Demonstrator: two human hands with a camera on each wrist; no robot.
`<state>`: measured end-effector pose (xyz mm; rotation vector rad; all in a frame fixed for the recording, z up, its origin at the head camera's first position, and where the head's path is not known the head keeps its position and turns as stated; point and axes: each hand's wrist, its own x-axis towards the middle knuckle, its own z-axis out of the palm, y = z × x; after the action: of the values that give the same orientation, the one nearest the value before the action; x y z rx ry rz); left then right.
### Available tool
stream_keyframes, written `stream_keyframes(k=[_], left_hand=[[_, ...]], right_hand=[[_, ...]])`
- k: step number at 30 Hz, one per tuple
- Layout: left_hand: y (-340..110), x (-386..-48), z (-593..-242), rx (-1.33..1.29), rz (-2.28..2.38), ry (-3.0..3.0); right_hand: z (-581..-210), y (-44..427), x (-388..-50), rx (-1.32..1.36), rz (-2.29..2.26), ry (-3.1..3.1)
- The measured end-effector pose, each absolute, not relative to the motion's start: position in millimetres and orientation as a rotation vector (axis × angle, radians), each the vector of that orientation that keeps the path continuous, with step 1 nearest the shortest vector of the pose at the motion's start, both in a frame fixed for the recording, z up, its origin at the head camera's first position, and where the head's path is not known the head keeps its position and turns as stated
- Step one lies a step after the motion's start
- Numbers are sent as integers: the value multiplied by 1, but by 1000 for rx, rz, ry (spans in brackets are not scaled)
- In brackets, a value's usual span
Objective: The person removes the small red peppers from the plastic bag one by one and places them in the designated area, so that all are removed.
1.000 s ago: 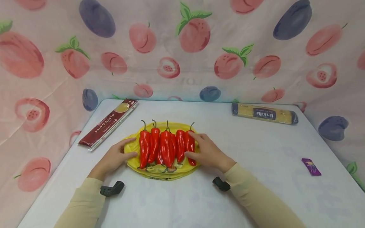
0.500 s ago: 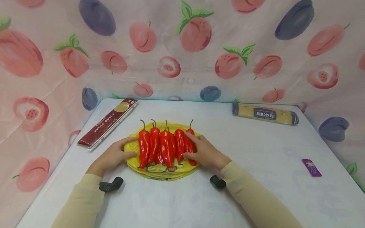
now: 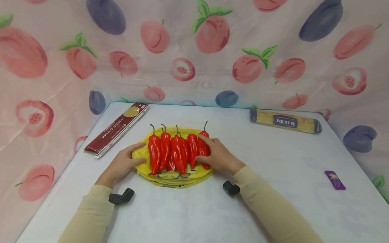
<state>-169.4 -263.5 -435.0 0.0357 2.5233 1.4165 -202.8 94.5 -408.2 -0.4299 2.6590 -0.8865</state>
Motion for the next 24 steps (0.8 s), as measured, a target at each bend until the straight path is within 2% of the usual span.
stream_keyframes(k=[15, 24], left_hand=[[-261, -166, -432, 22, 1397, 2519], [-260, -166, -431, 28, 1407, 2513]], right_hand=[[-385, 149, -200, -445, -804, 2730], [-385, 198, -196, -243, -791, 2753]])
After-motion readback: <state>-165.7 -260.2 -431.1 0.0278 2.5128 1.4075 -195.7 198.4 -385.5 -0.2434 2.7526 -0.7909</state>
